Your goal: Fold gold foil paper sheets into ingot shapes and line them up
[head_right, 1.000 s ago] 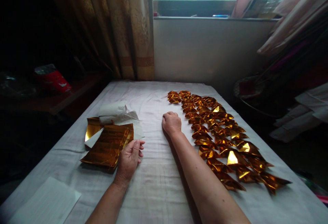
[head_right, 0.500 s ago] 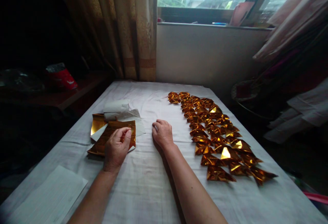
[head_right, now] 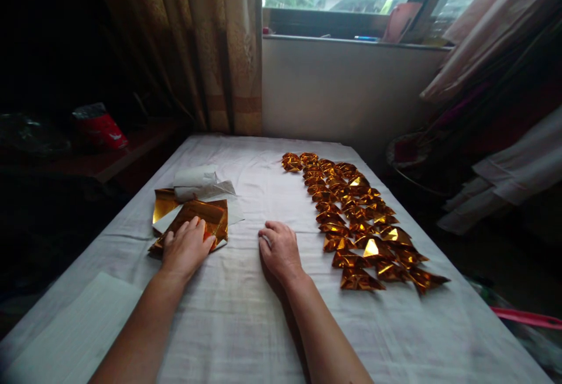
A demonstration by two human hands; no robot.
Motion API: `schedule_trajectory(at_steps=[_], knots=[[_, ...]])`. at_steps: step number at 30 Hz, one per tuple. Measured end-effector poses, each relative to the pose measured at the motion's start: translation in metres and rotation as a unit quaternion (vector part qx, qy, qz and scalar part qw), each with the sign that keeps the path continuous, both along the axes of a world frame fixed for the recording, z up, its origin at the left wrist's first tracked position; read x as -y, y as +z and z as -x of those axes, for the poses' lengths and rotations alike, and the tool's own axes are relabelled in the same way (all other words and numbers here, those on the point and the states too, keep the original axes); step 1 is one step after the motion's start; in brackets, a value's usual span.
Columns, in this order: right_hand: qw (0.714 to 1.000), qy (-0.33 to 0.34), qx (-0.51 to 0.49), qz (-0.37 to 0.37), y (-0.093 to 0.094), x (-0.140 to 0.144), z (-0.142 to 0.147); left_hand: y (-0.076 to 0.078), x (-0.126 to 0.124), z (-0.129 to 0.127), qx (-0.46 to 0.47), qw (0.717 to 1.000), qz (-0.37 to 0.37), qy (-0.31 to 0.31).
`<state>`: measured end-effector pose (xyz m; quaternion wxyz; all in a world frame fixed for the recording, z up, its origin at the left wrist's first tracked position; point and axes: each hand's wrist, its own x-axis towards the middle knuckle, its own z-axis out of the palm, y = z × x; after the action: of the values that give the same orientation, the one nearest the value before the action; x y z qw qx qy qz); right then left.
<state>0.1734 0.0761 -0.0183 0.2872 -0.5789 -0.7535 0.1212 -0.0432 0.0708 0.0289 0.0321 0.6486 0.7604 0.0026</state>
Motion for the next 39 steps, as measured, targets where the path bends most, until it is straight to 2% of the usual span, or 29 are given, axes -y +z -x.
schedule_trajectory(at_steps=[8, 16, 19, 25, 31, 33, 35, 37, 39], knots=[[0.999, -0.002, -0.035, -0.005, 0.0, 0.006, 0.002, 0.011, -0.002, 0.005, 0.02, 0.998, 0.017, -0.049], [0.999, -0.003, -0.048, -0.011, -0.001, 0.003, 0.001, 0.005, 0.0, 0.009, 0.027, 0.996, 0.023, -0.081], [0.999, -0.004, -0.048, -0.018, -0.002, 0.003, 0.002, 0.013, 0.0, 0.008, 0.033, 0.995, 0.036, -0.088], [0.999, -0.002, -0.048, -0.014, -0.001, 0.001, 0.002, 0.031, 0.001, 0.007, 0.027, 0.997, 0.059, -0.05], [0.998, -0.001, -0.058, -0.011, -0.002, -0.001, 0.002, 0.047, 0.006, 0.002, 0.033, 0.999, 0.022, -0.001], [0.997, -0.004, -0.08, -0.011, -0.005, -0.003, 0.001, 0.054, 0.009, -0.001, 0.071, 0.997, -0.014, -0.008], [0.992, -0.011, -0.127, -0.006, -0.007, -0.006, 0.0, 0.059, 0.011, -0.005, 0.149, 0.986, -0.064, -0.038], [0.978, -0.011, -0.206, 0.019, -0.008, -0.01, -0.003, 0.059, 0.011, -0.009, 0.276, 0.954, -0.097, -0.071], [0.949, -0.002, -0.31, 0.061, -0.005, -0.014, -0.007, 0.055, 0.011, -0.012, 0.421, 0.898, -0.094, -0.087]])
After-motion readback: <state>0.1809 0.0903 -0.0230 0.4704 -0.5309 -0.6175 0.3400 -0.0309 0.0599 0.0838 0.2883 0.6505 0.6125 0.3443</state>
